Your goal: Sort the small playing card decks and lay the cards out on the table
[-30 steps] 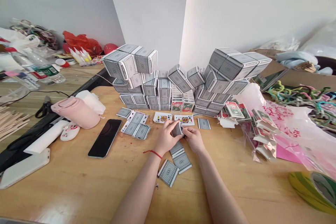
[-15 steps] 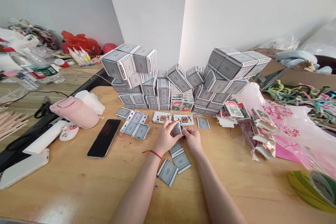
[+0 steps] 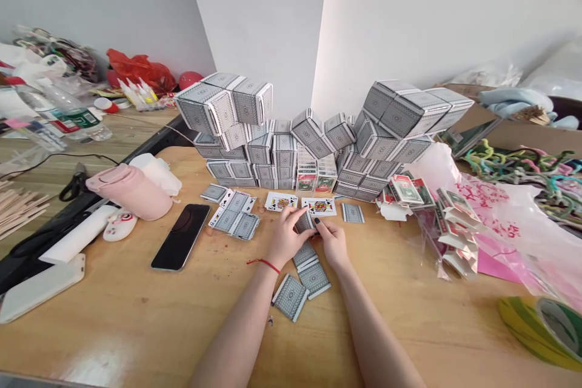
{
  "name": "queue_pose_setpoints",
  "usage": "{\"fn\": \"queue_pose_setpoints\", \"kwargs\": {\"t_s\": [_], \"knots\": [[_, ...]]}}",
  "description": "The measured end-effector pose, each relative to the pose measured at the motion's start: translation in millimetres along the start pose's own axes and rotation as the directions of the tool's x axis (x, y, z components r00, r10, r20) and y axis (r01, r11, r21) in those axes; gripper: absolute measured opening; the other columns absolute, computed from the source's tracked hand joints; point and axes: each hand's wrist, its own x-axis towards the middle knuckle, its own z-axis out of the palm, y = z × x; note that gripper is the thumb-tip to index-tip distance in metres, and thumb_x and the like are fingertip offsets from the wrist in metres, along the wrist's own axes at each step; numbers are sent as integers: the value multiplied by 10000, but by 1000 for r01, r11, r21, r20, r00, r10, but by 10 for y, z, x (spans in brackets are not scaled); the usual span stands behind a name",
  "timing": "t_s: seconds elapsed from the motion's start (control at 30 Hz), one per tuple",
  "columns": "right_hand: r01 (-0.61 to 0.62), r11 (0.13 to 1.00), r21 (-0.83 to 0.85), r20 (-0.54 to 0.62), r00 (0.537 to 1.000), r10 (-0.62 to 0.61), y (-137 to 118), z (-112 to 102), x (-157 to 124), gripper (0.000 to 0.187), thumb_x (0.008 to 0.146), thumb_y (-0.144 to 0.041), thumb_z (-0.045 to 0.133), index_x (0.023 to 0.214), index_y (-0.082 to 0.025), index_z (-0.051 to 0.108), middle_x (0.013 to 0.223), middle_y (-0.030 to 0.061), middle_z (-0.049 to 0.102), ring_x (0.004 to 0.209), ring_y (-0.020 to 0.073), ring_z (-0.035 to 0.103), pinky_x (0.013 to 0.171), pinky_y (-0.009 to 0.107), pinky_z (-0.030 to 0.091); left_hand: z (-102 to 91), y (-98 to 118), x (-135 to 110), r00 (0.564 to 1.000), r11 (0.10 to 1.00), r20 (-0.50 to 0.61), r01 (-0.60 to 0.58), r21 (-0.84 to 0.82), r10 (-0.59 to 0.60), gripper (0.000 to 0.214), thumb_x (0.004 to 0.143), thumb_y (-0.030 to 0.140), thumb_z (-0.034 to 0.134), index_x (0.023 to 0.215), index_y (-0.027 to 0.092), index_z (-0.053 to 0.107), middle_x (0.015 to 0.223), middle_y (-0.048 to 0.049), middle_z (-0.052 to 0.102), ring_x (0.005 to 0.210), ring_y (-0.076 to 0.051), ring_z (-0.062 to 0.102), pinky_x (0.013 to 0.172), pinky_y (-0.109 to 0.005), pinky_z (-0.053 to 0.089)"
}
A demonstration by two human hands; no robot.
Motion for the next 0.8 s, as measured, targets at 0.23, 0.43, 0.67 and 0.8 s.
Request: {"fn": "queue_pose_setpoints", "kwargs": {"t_s": [0.23, 0.43, 0.67, 0.8], "knots": [[-7, 998, -59, 9, 1000, 8, 11, -3, -1, 310, 693, -395, 572, 514, -144, 592, 494, -5, 529, 494, 119, 459, 500, 239, 372, 7, -4, 0, 1000, 1000, 6, -1, -9, 1, 489, 684, 265, 642, 1145, 255, 481, 1012, -38, 486, 961, -180, 517, 849, -335, 447], [-154, 931, 330, 147, 983, 110, 35, -51, 35, 200, 645, -330, 663, 598, -136, 661, 618, 42, 621, 569, 136, 545, 603, 275, 456, -12, 12, 26, 999, 999, -32, 26, -45, -27, 447, 734, 329, 589, 1156, 247, 468, 1015, -44, 475, 991, -172, 496, 870, -313, 430], [-255, 873, 416, 237, 957, 167, 8, -74, 49, 198, 618, -328, 720, 668, -138, 692, 694, 52, 666, 614, 123, 584, 645, 253, 483, -53, -11, 31, 998, 999, -46, 29, -28, -30, 449, 733, 389, 579, 1148, 251, 477, 1010, -43, 488, 991, -171, 501, 856, -303, 435], [-261, 883, 391, 254, 952, 168, 4, -89, 53, 211, 621, -332, 719, 667, -128, 692, 674, 50, 665, 586, 111, 582, 627, 242, 482, -59, -19, 20, 999, 1000, -37, 21, 3, -21, 456, 716, 407, 592, 1134, 254, 492, 1014, -41, 498, 980, -175, 510, 836, -301, 443]]}}
